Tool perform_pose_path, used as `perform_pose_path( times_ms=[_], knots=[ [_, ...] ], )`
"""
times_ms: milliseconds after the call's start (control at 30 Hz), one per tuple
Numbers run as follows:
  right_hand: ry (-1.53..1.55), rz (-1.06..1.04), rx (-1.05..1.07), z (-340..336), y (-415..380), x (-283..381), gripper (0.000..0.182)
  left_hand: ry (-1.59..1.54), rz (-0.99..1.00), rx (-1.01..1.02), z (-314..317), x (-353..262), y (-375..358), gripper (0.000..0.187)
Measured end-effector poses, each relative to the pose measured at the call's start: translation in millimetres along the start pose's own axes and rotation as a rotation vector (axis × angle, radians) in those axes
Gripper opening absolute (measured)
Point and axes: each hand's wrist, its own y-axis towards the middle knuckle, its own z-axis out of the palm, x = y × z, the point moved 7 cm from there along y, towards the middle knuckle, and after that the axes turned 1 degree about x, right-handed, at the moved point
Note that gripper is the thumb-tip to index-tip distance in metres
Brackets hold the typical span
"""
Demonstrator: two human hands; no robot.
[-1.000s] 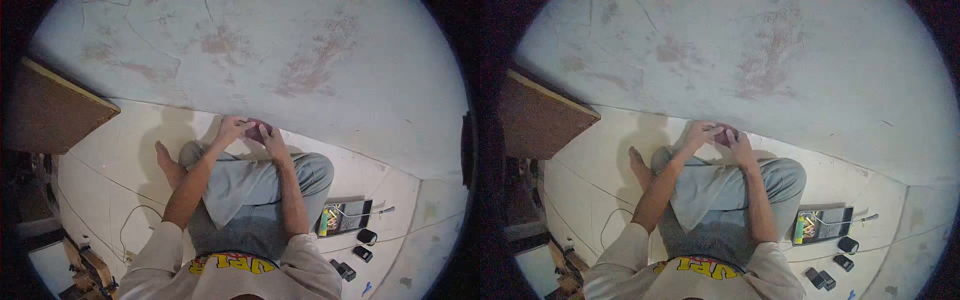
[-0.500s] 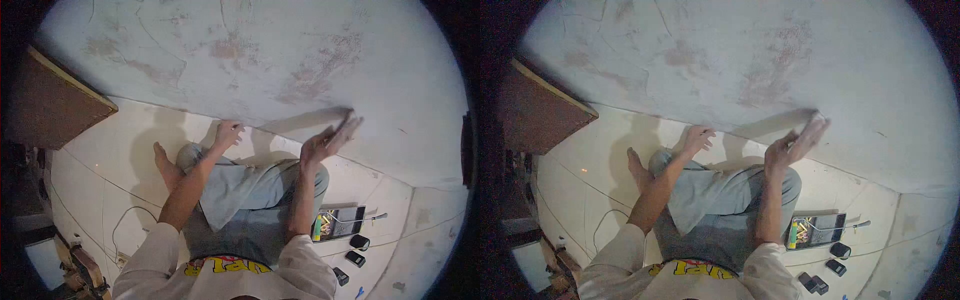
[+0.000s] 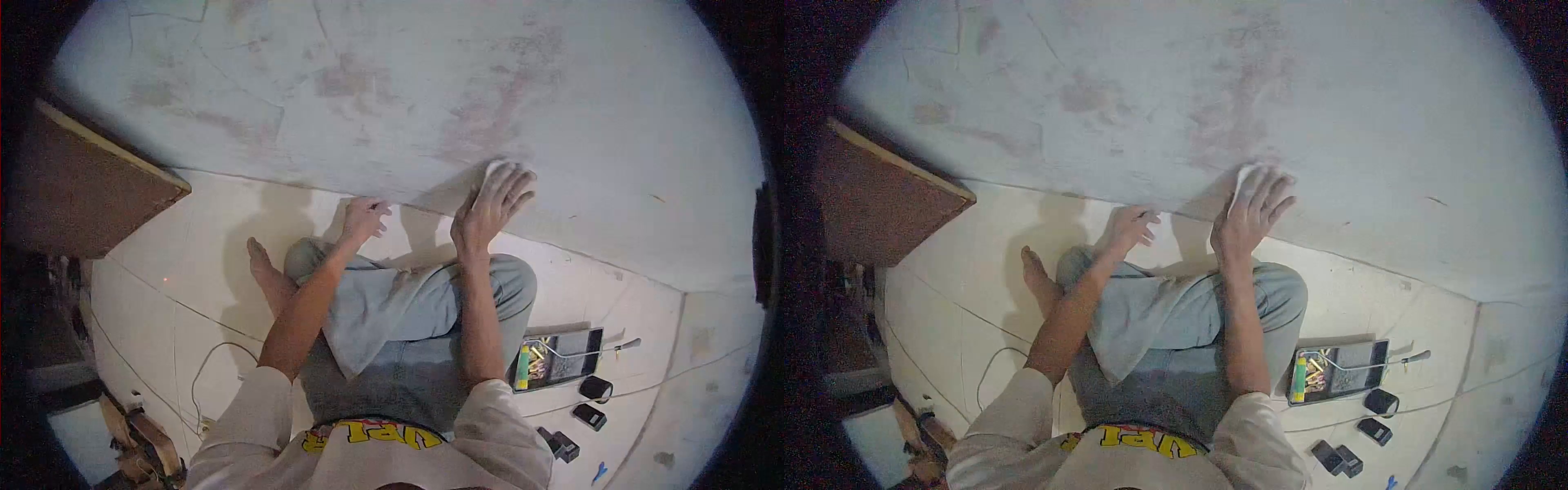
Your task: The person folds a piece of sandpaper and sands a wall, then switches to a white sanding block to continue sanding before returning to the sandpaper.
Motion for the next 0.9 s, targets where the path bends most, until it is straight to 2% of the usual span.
perform_pose_path(
  times_ms=[67,133,167,233,333,367,467,500,533,633,667,733,767,900],
  knots=[
    [-0.007,0.012,-0.020,-6.0,6.4,-5.6,0.064,0.076,-0.065,0.002,0.2,2.6,-0.9,0.028],
    [0.274,0.312,-0.322,-19.7,7.9,-26.4,0.071,0.083,-0.041,0.001,-5.1,3.3,-1.9,0.028],
    [0.276,0.312,-0.320,-17.5,3.5,-24.5,0.071,0.089,-0.019,0.002,-5.8,3.4,-2.6,0.028],
    [0.128,0.078,0.009,3.2,-1.0,-3.5,0.074,0.054,-0.037,-0.006,-3.0,3.1,-4.7,0.028],
    [0.132,0.193,-0.027,-4.9,4.0,-19.5,0.073,0.058,-0.021,0.002,-1.3,-3.3,-6.8,0.028],
    [0.189,0.216,-0.170,-14.8,5.7,-20.4,0.070,0.089,0.005,0.015,-1.1,-6.0,-8.8,0.028],
    [0.245,0.159,-0.096,-6.0,1.7,-5.7,0.067,0.135,-0.003,0.012,-3.2,-4.1,-7.6,0.029],
    [0.144,0.050,-0.022,-2.9,-0.2,1.5,0.065,0.140,-0.003,0.013,-2.9,-7.5,-9.1,0.029],
    [0.143,0.054,-0.025,-3.6,0.4,-2.9,0.065,0.133,-0.021,0.022,-1.5,-10.0,-10.2,0.029],
    [0.235,0.256,-0.184,-13.9,3.3,-23.5,0.068,0.161,-0.035,0.041,3.0,-19.3,-20.0,0.030],
    [0.239,0.254,-0.183,-12.6,3.1,-19.8,0.068,0.192,-0.029,0.050,4.7,-23.6,-23.5,0.030],
    [0.294,0.182,-0.104,-6.1,0.2,-7.5,0.063,0.208,-0.037,0.047,2.1,-11.1,-16.4,0.031],
    [0.173,0.055,0.084,9.8,-8.5,-1.1,0.072,0.226,-0.038,0.050,1.5,-4.1,-11.0,0.032],
    [0.146,0.033,0.037,-1.5,-0.5,-4.3,0.064,0.236,0.045,0.096,4.9,-11.0,-13.4,0.034]
  ],
)
